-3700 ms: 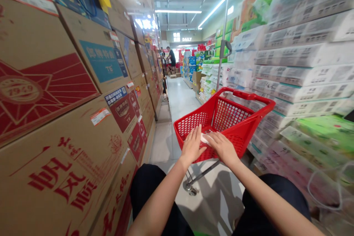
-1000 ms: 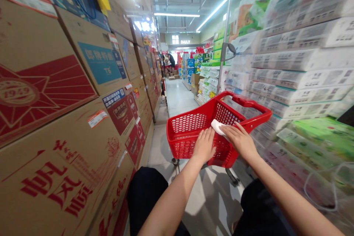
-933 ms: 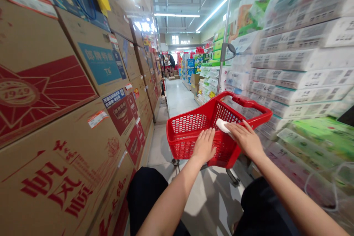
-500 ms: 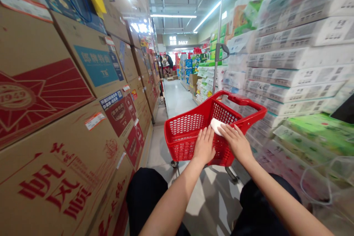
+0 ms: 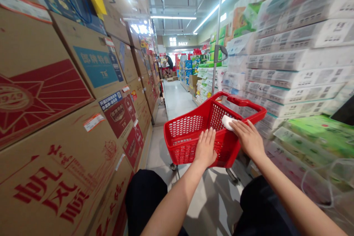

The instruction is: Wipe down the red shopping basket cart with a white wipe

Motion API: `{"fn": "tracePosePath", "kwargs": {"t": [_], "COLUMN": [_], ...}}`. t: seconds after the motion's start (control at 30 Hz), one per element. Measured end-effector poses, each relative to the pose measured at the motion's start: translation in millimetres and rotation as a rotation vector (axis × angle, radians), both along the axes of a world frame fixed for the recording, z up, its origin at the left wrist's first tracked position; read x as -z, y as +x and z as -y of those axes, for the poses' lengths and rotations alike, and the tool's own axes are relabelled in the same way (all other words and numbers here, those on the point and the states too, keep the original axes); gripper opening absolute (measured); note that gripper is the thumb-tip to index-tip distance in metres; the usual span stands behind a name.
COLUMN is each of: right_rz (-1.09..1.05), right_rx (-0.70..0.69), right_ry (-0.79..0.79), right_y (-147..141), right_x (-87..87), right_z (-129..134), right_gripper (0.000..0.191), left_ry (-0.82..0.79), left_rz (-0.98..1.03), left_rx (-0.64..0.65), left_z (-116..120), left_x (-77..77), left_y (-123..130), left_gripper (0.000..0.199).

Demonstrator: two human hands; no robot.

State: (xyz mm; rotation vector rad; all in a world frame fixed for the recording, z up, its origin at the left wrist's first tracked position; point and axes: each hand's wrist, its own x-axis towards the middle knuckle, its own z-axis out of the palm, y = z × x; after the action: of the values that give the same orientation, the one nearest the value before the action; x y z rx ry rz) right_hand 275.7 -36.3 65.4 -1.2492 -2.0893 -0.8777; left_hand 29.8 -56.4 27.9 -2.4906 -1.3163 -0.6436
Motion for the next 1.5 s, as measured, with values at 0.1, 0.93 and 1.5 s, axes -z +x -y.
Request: {"fn": "tracePosePath", "kwargs": {"t": [0.1,0.93,1.5], "right_rz": [0.039,-0.019,-0.030], "right_rx": [-0.088,-0.080,-0.100], "right_ry": [-0.026,-0.091,-0.072], "right_y": [-32.8,-27.5,-29.0], "right_x": [9.6,-9.0,3.8], "right_z": [5.4,1.8,-4.7], "right_gripper": [0.058,0.043,0.042], "left_ry": [-0.006,0.045,0.050], "left_rz": [-0.015,-0.033,-0.108], "left_rx": [-0.015,-0.059,-0.094], "left_z": [1.4,31.7,32.2], "left_x": [-0.6,-1.5,-0.9], "left_y": [0.3,-42.6,-51.9], "left_gripper": [0.096,0.101,0.096]}}
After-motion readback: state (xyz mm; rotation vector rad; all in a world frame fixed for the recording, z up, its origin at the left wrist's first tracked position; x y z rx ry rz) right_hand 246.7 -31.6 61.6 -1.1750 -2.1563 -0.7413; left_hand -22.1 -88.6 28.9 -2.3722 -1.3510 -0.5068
